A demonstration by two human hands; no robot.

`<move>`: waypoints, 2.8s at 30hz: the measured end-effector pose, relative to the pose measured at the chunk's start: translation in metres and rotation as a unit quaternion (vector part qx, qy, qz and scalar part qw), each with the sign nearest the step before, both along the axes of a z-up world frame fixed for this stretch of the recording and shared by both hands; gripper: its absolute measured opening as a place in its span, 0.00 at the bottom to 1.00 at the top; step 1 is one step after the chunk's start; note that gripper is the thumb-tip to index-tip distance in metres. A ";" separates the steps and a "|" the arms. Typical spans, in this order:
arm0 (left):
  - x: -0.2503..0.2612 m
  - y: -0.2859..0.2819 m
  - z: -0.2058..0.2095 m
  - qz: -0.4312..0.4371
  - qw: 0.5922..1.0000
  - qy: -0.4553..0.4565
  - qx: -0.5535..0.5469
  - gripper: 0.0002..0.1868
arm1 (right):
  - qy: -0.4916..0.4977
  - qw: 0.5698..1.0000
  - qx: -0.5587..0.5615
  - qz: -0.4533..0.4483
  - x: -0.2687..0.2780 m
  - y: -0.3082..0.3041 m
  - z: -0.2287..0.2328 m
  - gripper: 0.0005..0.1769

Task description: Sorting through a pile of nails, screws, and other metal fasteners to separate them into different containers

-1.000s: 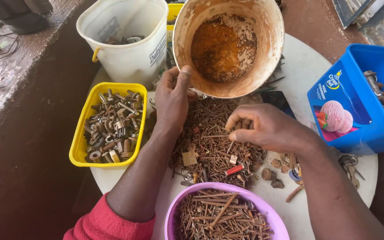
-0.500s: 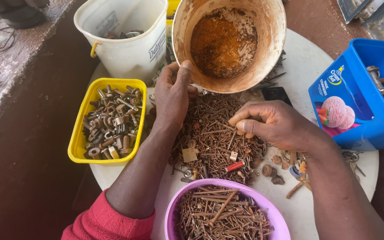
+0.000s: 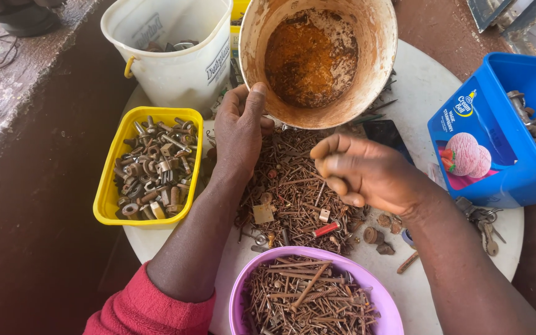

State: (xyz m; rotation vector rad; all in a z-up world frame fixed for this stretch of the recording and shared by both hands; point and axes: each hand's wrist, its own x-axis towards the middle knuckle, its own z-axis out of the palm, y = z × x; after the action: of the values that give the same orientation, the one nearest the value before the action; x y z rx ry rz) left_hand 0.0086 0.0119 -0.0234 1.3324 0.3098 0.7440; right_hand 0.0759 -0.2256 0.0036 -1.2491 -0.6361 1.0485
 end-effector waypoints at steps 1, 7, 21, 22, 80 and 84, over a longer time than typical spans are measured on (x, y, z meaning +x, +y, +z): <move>0.000 0.000 0.000 0.001 1.000 0.000 0.000 0.33 | 0.000 1.000 0.000 0.001 -0.003 -0.002 0.004 0.16; 0.002 -0.002 0.002 -0.004 1.000 0.007 0.007 0.33 | -0.268 0.935 -0.228 0.051 -0.036 -0.005 0.048 0.12; 0.005 0.001 -0.012 -0.005 1.000 -0.001 0.003 0.32 | -0.384 0.890 -0.240 0.051 -0.042 -0.003 0.045 0.05; 0.006 0.002 -0.012 -0.004 1.000 -0.002 0.003 0.32 | -0.384 0.890 -0.239 0.051 -0.037 -0.007 0.041 0.05; 0.001 -0.003 0.002 0.046 0.999 0.019 -0.018 0.27 | -0.101 0.992 -0.040 -0.061 -0.027 0.042 0.030 0.21; 0.011 -0.017 0.009 0.125 0.983 -0.083 -0.104 0.24 | -0.398 0.915 -0.061 0.014 -0.070 0.114 0.093 0.19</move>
State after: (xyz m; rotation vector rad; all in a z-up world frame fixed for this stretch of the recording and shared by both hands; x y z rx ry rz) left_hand 0.0196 -0.0051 -0.0140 1.0376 0.4150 1.0000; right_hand 0.0055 -0.1118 0.0966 -1.7916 -1.2203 0.5690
